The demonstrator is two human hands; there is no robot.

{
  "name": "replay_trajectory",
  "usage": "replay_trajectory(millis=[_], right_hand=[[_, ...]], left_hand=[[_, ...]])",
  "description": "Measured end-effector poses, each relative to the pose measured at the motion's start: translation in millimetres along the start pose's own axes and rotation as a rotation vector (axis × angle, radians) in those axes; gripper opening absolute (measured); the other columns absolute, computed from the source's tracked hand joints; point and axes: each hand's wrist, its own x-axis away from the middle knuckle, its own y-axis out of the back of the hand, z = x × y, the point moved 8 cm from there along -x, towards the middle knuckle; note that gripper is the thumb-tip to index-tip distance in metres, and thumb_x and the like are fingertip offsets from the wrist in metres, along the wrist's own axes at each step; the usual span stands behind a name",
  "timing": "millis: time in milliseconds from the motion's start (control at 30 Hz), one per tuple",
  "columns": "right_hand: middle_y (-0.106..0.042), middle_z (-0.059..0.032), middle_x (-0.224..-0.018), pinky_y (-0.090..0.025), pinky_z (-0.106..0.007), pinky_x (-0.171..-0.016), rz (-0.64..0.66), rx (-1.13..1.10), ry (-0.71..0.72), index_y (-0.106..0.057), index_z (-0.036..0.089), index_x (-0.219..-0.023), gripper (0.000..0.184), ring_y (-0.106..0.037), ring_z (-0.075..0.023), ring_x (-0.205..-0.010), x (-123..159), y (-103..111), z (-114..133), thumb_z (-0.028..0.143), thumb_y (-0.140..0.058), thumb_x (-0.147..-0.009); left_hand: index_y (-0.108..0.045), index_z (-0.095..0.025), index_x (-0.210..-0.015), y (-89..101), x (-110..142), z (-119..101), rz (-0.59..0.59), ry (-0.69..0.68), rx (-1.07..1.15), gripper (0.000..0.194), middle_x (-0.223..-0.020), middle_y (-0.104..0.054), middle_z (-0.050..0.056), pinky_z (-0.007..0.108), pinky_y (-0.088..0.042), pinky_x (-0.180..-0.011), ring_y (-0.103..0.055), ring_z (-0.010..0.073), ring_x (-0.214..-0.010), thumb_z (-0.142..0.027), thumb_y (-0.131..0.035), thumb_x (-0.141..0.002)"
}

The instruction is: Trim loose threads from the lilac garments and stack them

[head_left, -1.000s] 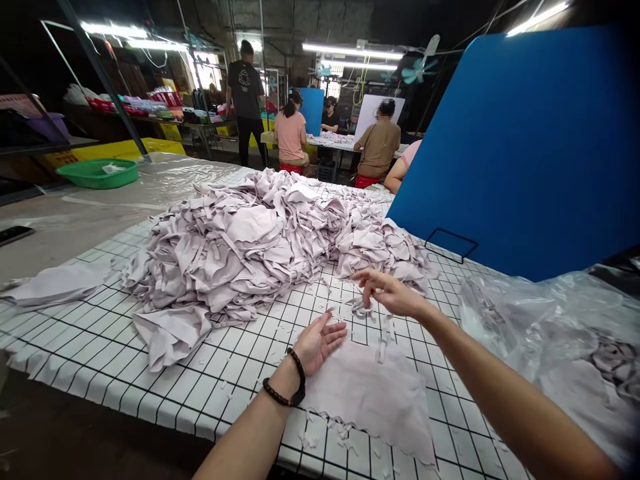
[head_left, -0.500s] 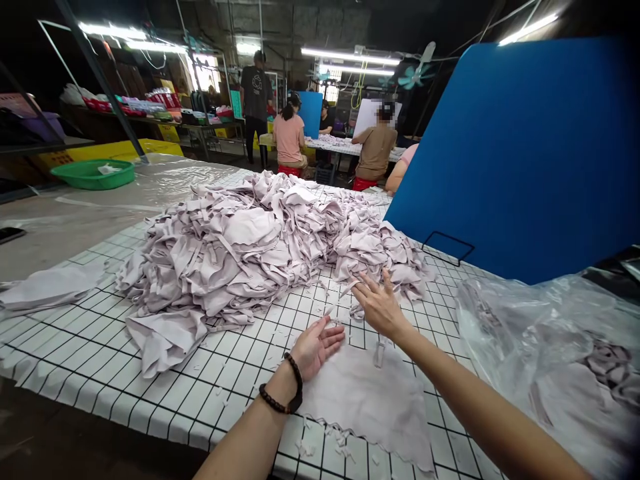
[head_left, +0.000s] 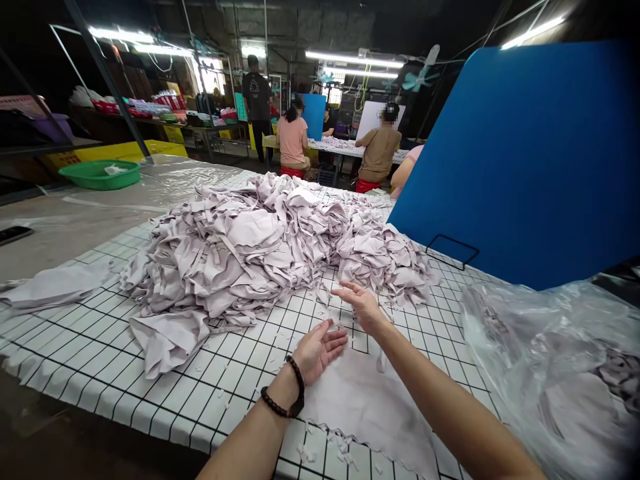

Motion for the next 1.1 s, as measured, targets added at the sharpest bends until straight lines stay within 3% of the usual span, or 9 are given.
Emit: replay_trajectory(millis=[133,200,300,400,500,800,967,1100], right_hand=[[-0.067,-0.0063,-0.088,-0.043,-0.035,-0.078,-0.153,0.496,0.144,-0.059,0.018,-0.092,0.024,-0.060,-0.0204,-0.084,-4.0,1.5,19.0,0.033,-0.060,-0.073],[-0.064,-0.0047,-0.087,-0.042,-0.032,-0.076,-0.115,0.743,0.212,-0.058,0.019,-0.083,0.014,-0.057,-0.0188,-0.082,-5.5,-15.3,23.1,0.031,-0.056,-0.075],[-0.063,-0.0057,-0.091,-0.041,-0.031,-0.076,-0.003,1.056,0.192,-0.056,0.019,-0.090,0.016,-0.057,-0.0200,-0.087,-9.0,-47.5,12.9,0.027,-0.056,-0.076],[-0.064,-0.0112,-0.096,-0.038,-0.036,-0.082,-0.035,1.237,0.128,-0.056,0.017,-0.097,0.020,-0.057,-0.0245,-0.095,-15.1,-62.6,3.0,0.014,-0.050,-0.078],[-0.066,-0.0149,-0.095,-0.039,-0.038,-0.082,-0.089,1.204,0.086,-0.059,0.015,-0.097,0.024,-0.059,-0.0265,-0.093,-24.2,-60.0,-1.6,0.009,-0.043,-0.080],[-0.071,-0.0077,-0.090,-0.046,-0.030,-0.072,-0.214,0.861,0.078,-0.069,0.018,-0.097,0.035,-0.064,-0.0214,-0.083,-51.9,-8.8,9.6,0.031,-0.038,-0.086],[-0.072,-0.0053,-0.084,-0.049,-0.029,-0.065,-0.134,0.660,0.122,-0.070,0.016,-0.097,0.036,-0.064,-0.0196,-0.074,-64.3,-3.4,28.0,0.037,-0.045,-0.084],[-0.071,-0.0042,-0.093,-0.049,-0.031,-0.073,0.040,0.600,0.268,-0.070,0.021,-0.102,0.029,-0.064,-0.0200,-0.084,-39.6,-17.7,50.1,0.033,-0.053,-0.082]], left_hand=[[-0.042,-0.015,-0.119,1.3,-1.3,1.2,0.022,-0.010,-0.002,0.043,-0.111,-0.062,0.018,0.031,-0.048,-0.086,-0.064,0.0202,-0.096,-0.040,-0.054,-0.086],[-0.043,-0.016,-0.118,2.3,-2.1,2.0,0.023,-0.011,-0.005,0.040,-0.108,-0.064,0.016,0.030,-0.048,-0.085,-0.064,0.0198,-0.096,-0.038,-0.053,-0.086],[-0.047,-0.015,-0.112,3.0,-3.0,2.2,0.023,-0.022,-0.014,0.032,-0.100,-0.066,0.014,0.030,-0.048,-0.084,-0.065,0.0192,-0.093,-0.034,-0.054,-0.087],[-0.050,-0.015,-0.110,0.3,-2.5,0.0,0.050,-0.047,-0.015,0.028,-0.095,-0.066,0.012,0.031,-0.048,-0.085,-0.065,0.0186,-0.090,-0.030,-0.055,-0.086],[-0.046,-0.016,-0.118,0.0,-1.6,-0.2,0.045,-0.030,-0.009,0.034,-0.094,-0.066,0.011,0.029,-0.048,-0.082,-0.065,0.0179,-0.088,-0.026,-0.054,-0.086],[-0.036,-0.016,-0.126,4.1,-1.7,0.8,0.005,0.006,0.000,0.049,-0.109,-0.063,0.017,0.030,-0.048,-0.082,-0.066,0.0181,-0.090,-0.026,-0.058,-0.083],[-0.037,-0.017,-0.124,5.2,-1.2,2.4,-0.005,0.010,-0.001,0.046,-0.112,-0.062,0.017,0.029,-0.049,-0.080,-0.065,0.0184,-0.090,-0.026,-0.056,-0.084],[-0.039,-0.018,-0.124,3.5,1.5,-2.0,-0.001,-0.004,0.016,0.048,-0.114,-0.061,0.016,0.030,-0.050,-0.078,-0.065,0.0201,-0.091,-0.038,-0.056,-0.084]])
